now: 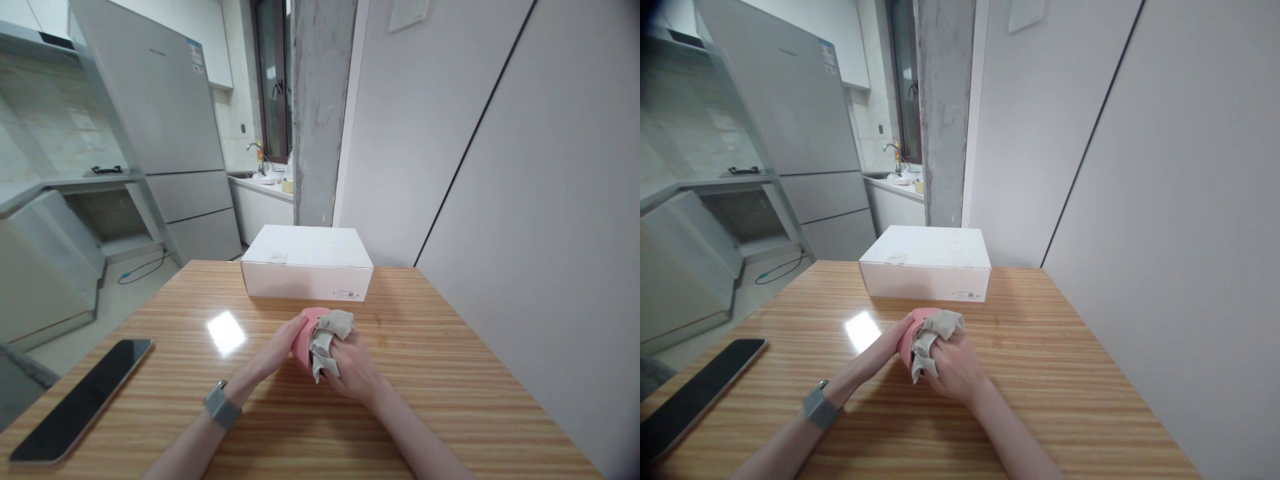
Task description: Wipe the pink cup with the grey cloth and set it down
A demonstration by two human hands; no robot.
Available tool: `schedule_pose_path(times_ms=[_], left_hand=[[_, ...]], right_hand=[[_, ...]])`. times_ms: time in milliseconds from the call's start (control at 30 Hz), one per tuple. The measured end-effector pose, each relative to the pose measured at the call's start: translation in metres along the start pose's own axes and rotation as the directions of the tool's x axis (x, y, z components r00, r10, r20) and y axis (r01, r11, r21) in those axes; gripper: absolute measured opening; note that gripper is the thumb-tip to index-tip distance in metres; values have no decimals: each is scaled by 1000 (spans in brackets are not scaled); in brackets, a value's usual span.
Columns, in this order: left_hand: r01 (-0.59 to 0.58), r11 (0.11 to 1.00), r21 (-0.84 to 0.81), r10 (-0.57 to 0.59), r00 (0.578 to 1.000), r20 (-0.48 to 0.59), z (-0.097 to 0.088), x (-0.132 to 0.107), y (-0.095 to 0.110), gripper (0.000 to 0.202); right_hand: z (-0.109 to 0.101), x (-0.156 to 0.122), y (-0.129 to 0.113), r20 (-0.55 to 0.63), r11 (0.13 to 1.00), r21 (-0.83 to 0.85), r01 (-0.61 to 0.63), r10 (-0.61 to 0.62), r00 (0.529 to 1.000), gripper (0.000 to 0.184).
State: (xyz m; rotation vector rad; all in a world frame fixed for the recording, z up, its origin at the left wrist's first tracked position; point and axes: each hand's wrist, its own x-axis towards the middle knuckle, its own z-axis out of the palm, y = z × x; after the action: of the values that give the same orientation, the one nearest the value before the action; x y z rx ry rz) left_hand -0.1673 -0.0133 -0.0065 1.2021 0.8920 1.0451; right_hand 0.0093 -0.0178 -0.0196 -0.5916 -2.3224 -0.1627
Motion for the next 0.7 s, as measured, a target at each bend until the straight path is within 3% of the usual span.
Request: schedule_pose_path(times_ms=[100, 267, 400, 533, 700], left_hand=[[3, 999, -39, -3, 1000, 6, 3, -1, -6, 51], [87, 960, -265, -27, 975, 221, 8, -2, -10, 54], [157, 933, -324, -118, 983, 138, 6, 1, -9, 52], [195, 961, -194, -182, 980, 82, -1, 1, -4, 57], [110, 993, -43, -108, 992, 59, 0, 2, 0, 49]], right_hand=[[-5, 1, 1, -47, 997, 35, -73, 74, 996, 34], [-4, -1, 4, -71, 989, 31, -142, 144, 987, 33], [-1, -3, 5, 6, 999, -34, 14, -13, 1000, 32], [4, -1, -1, -6, 985, -45, 164, -165, 986, 30], [2, 1, -4, -8, 996, 1, 86, -86, 996, 33]])
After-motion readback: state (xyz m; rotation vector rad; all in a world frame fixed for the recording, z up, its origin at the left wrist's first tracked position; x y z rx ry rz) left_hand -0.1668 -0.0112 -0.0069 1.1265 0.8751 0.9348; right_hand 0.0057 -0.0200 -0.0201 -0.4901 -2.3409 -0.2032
